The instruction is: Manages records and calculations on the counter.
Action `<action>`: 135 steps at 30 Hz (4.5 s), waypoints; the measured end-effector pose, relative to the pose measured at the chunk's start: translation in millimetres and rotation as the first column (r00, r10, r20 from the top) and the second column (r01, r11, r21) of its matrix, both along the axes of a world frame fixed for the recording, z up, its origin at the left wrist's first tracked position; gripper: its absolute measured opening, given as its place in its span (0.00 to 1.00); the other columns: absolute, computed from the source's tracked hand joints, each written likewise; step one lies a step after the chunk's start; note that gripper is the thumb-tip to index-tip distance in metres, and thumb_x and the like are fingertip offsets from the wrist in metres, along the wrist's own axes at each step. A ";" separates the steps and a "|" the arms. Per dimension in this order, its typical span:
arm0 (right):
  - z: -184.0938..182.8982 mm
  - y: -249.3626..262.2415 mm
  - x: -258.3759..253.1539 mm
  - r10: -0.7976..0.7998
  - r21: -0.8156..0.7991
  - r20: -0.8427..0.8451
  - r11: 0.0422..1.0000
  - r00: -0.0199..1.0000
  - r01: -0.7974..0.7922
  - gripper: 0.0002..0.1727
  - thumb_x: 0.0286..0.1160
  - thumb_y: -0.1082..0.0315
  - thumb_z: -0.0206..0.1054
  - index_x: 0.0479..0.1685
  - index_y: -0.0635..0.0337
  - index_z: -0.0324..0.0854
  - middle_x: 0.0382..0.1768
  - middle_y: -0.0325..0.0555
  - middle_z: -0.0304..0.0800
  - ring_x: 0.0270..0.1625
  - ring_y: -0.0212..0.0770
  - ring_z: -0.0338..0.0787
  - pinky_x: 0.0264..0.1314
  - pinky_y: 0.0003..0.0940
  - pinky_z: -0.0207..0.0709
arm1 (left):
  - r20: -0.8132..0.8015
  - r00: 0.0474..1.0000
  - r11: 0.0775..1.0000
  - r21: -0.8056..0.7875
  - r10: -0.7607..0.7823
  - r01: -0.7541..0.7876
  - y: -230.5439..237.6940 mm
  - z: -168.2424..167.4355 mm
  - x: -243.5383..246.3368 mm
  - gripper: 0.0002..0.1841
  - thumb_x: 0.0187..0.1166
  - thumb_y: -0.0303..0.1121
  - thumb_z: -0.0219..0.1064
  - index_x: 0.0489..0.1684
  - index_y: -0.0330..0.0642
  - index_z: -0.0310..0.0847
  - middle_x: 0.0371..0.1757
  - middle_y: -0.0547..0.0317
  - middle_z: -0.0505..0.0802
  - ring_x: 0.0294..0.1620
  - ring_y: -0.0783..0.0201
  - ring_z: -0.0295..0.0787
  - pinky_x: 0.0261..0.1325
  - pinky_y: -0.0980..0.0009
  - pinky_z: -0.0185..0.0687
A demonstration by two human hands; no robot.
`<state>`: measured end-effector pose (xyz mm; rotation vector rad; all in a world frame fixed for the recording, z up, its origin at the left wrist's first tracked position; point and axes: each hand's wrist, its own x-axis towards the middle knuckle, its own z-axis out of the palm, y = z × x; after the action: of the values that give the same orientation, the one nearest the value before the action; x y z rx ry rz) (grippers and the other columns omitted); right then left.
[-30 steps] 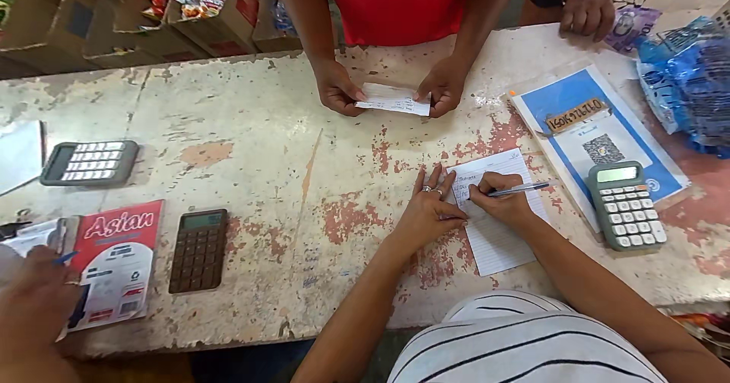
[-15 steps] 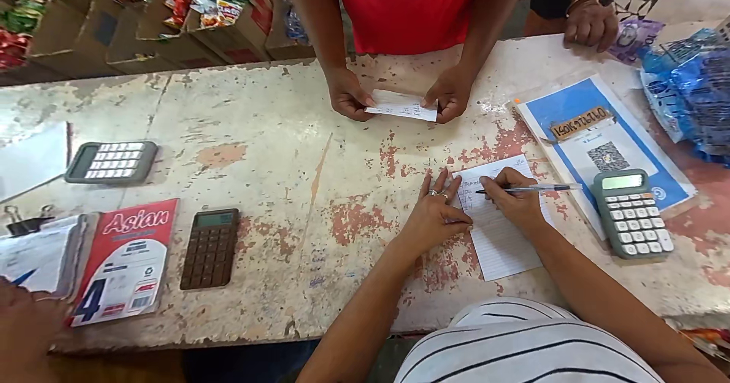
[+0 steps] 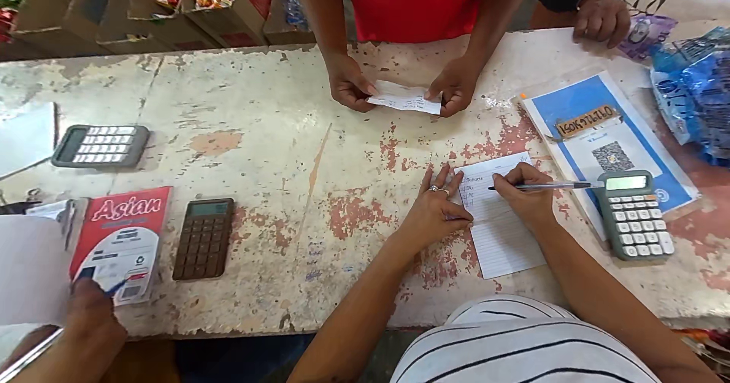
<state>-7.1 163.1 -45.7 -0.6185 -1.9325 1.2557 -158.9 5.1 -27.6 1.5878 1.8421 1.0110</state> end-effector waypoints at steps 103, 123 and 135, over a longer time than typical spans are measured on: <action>-19.7 -7.1 -2.6 0.146 0.150 0.007 0.978 0.989 -0.145 0.15 0.66 0.74 0.71 0.14 0.57 0.74 0.15 0.30 0.74 0.20 0.18 0.72 0.23 0.13 0.65 | -0.019 1.000 1.000 0.004 0.002 -0.002 0.6 1.6 0.5 0.08 0.72 0.40 0.77 0.42 0.53 0.99 0.73 0.38 0.87 0.89 0.32 0.60 0.89 0.28 0.25; -19.1 -5.4 -2.3 0.173 0.153 0.022 0.973 0.985 -0.174 0.14 0.64 0.74 0.71 0.13 0.56 0.75 0.15 0.30 0.76 0.20 0.17 0.74 0.24 0.13 0.67 | -0.022 1.000 1.000 -0.011 -0.006 0.005 1.1 2.0 -0.3 0.07 0.72 0.40 0.77 0.41 0.54 1.00 0.75 0.37 0.85 0.89 0.32 0.59 0.89 0.29 0.25; -21.3 -1.6 -2.0 0.113 0.150 -0.013 0.983 0.993 -0.110 0.15 0.64 0.75 0.70 0.13 0.56 0.73 0.16 0.30 0.74 0.21 0.18 0.73 0.24 0.14 0.67 | -0.012 1.000 1.000 -0.009 -0.001 0.001 3.2 10.4 0.9 0.08 0.71 0.40 0.78 0.42 0.53 0.99 0.73 0.36 0.86 0.88 0.30 0.61 0.88 0.27 0.26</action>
<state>-9.2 161.6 -67.0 -0.4239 -2.0453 1.1676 -157.9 8.3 -17.2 1.5920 1.8513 0.9934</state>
